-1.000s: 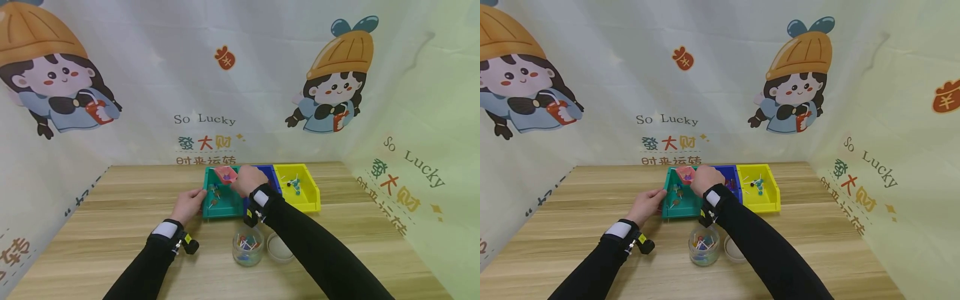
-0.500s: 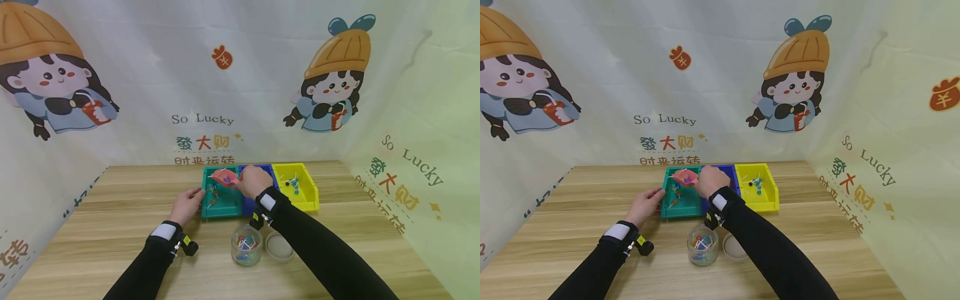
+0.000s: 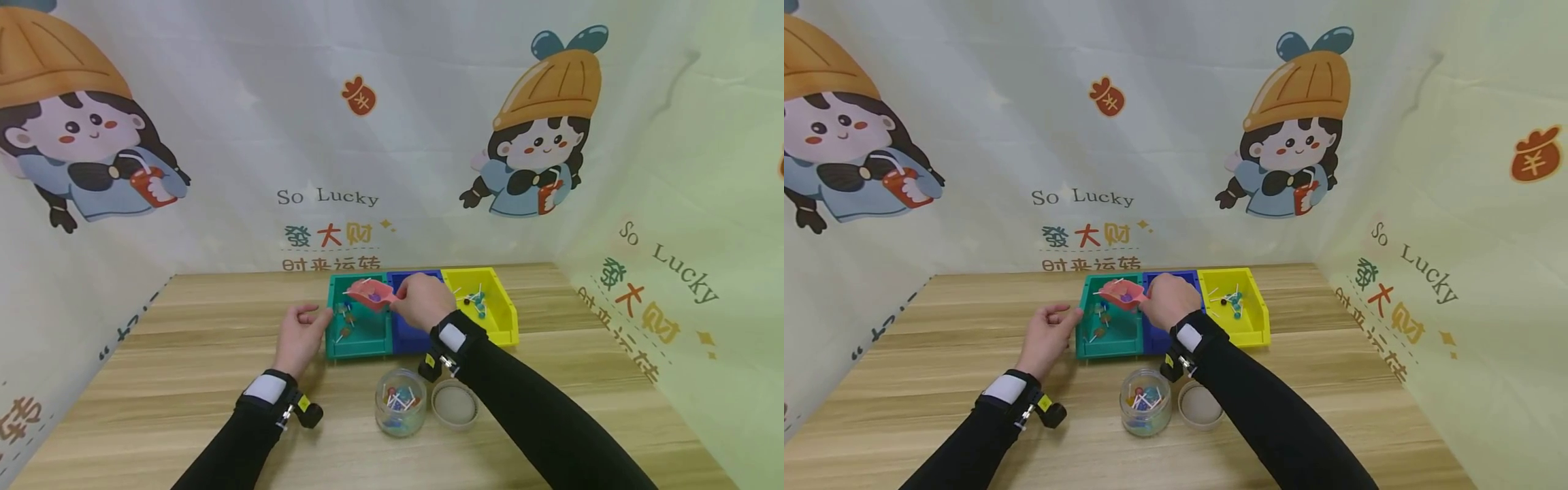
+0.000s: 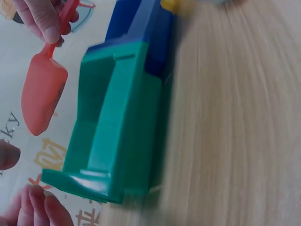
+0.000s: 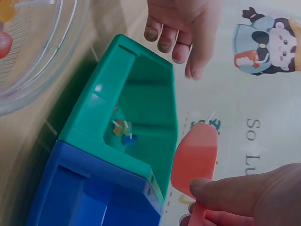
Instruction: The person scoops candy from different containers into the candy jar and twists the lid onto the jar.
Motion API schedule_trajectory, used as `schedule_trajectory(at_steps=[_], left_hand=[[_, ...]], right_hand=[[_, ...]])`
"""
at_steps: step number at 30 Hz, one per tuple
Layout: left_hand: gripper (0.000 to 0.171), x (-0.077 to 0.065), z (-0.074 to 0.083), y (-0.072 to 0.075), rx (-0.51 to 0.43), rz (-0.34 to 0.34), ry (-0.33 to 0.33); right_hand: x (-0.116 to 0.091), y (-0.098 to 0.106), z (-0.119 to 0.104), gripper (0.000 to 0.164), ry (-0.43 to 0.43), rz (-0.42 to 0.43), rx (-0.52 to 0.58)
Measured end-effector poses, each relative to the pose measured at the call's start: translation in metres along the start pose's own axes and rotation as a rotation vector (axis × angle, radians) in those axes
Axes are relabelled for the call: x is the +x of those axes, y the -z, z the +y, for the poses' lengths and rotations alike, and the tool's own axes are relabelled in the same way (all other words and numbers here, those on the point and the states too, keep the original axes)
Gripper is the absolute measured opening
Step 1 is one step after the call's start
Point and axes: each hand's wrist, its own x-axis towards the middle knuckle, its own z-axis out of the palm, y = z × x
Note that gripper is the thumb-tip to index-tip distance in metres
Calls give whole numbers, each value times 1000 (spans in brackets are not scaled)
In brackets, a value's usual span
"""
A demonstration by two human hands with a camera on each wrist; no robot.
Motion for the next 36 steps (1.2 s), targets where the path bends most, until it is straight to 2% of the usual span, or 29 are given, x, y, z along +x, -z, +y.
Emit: schedule_trajectory(at_steps=[4, 9, 15, 20, 25, 32, 36], left_hand=[[39, -8, 6, 0, -34, -12, -48], [31, -20, 12, 0, -37, -111, -88], [33, -36, 15, 1, -50, -212, -120], [44, -51, 15, 0, -23, -288, -146], [59, -65, 13, -3, 15, -400, -143], [79, -79, 9, -11, -38, -577, -133], [88, -84, 6, -17, -25, -641, -130]], right_hand=[[-6, 8, 5, 23, 7, 15, 21], [-14, 16, 14, 25, 15, 25, 26], [-26, 23, 22, 24, 45, 46, 60], [-38, 31, 26, 22, 70, 55, 92], [-48, 38, 31, 20, 108, 66, 117], [-65, 48, 40, 20, 170, 100, 139], [-75, 52, 46, 21, 191, 129, 118]])
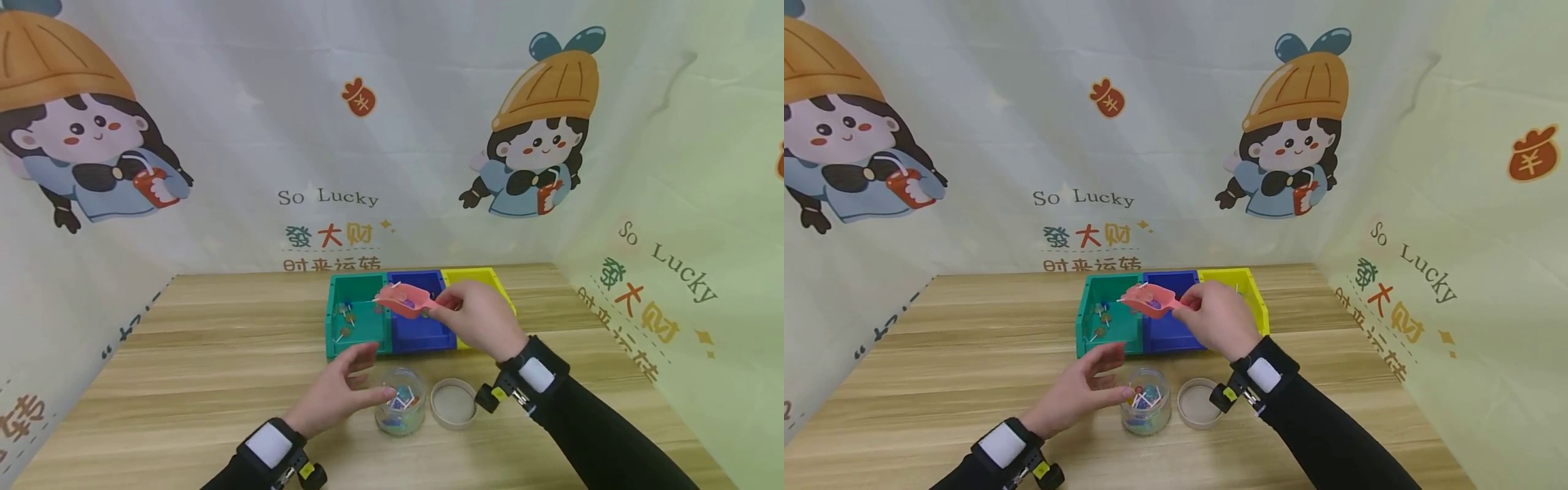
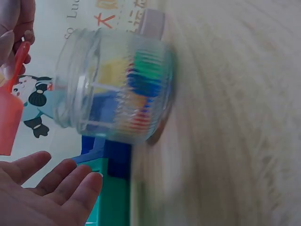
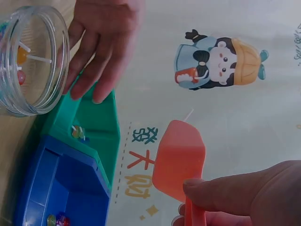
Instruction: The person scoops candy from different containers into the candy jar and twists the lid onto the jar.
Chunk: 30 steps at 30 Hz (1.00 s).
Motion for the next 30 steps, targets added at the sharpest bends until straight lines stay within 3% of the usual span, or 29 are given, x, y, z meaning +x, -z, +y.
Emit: schedule_trajectory(at_steps=[5, 10, 16, 26, 30], left_hand=[[99, -1, -6, -10, 58, -50, 45], [105, -4, -9, -17, 134, -80, 44], [101, -6, -10, -22, 117, -87, 35], [90, -4, -14, -22, 117, -94, -40], [86, -4, -14, -23, 83, -100, -25]], right_hand=[[-15, 9, 2, 21, 9, 4, 3], [-31, 18, 3, 22, -8, 8, -6], [-49, 25, 5, 20, 5, 3, -17], [-72, 22, 13, 21, -4, -40, -60], [-76, 20, 17, 22, 0, -53, -83]])
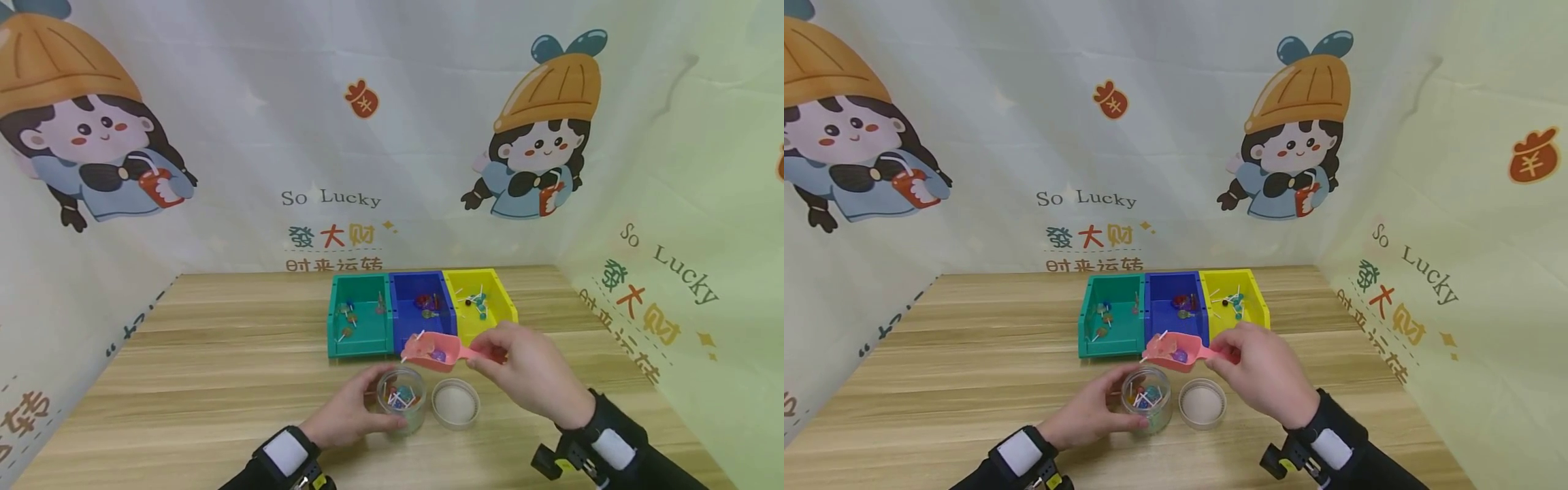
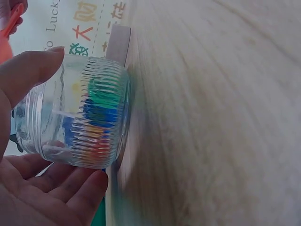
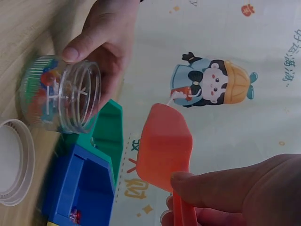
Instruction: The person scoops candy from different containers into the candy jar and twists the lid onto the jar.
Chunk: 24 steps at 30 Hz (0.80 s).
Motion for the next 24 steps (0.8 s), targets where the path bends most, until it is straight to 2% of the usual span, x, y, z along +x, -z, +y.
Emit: schedule_trajectory(at_steps=[7, 11, 19, 24], left_hand=[[84, -2, 2, 0, -15, -3, 32], [85, -2, 3, 0, -2, -2, 47], [84, -1, 4, 1, 11, 3, 49], [83, -1, 2, 1, 12, 0, 44]], right_hand=[[-2, -6, 1, 17, 35, -28, -55], [-2, -9, 1, 16, 81, -14, -116], [-3, -14, -4, 16, 216, 70, -221], [-5, -20, -10, 14, 301, 156, -275]])
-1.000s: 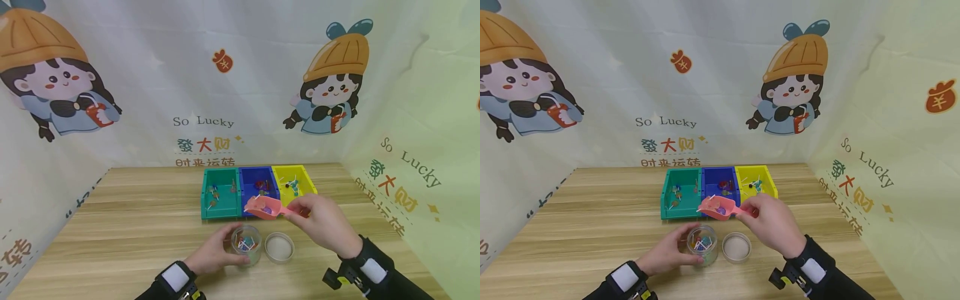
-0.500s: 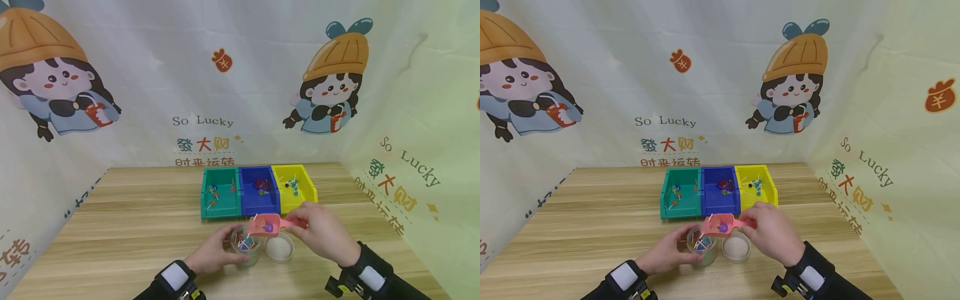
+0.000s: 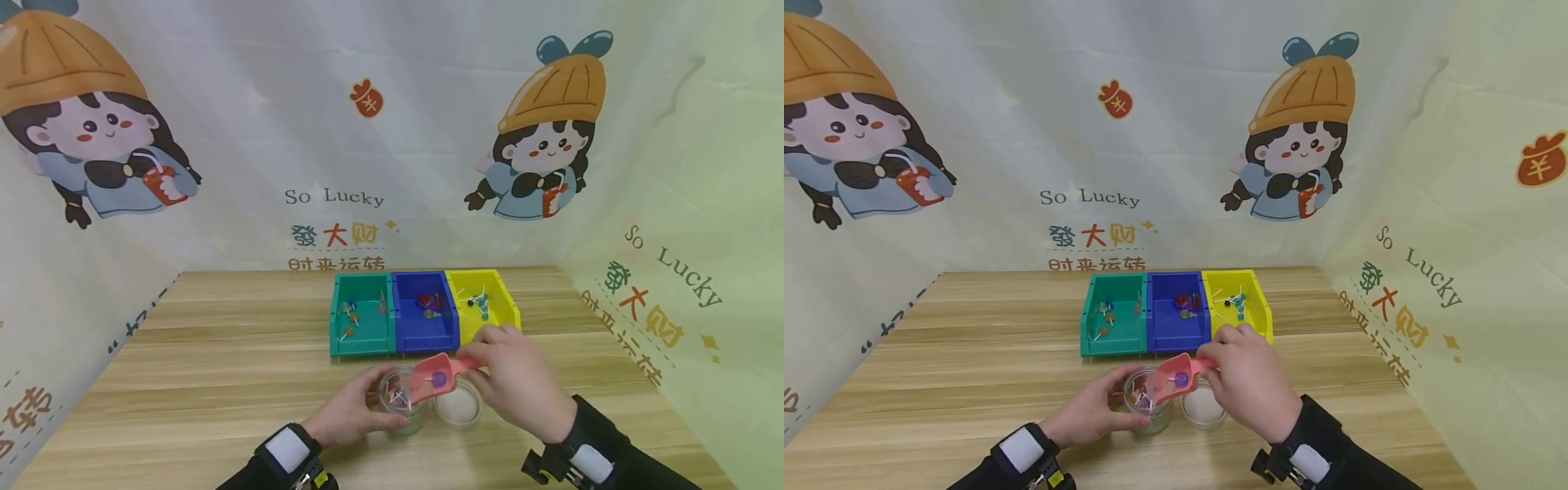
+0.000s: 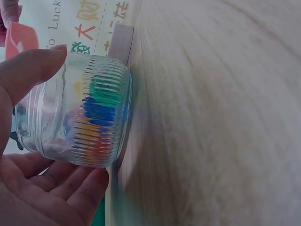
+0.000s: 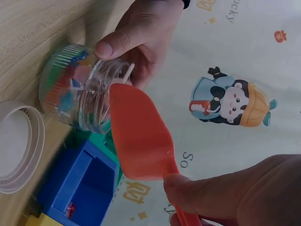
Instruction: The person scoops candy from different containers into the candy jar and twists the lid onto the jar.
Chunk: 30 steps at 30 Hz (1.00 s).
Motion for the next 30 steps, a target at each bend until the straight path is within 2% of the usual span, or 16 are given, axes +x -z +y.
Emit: schedule_trajectory(at_steps=[4, 8, 17, 30], left_hand=[[82, 1, 0, 0, 7, -4, 5], [81, 2, 1, 0, 9, -9, 11], [82, 3, 1, 1, -4, -21, 22], [83, 0, 2, -1, 12, -1, 9]], right_hand=[[-1, -2, -5, 18, 42, 73, -26], [-2, -2, -6, 20, 63, 111, -56], [-5, -2, -4, 20, 36, 101, -44], [-6, -3, -6, 19, 16, 75, -49]])
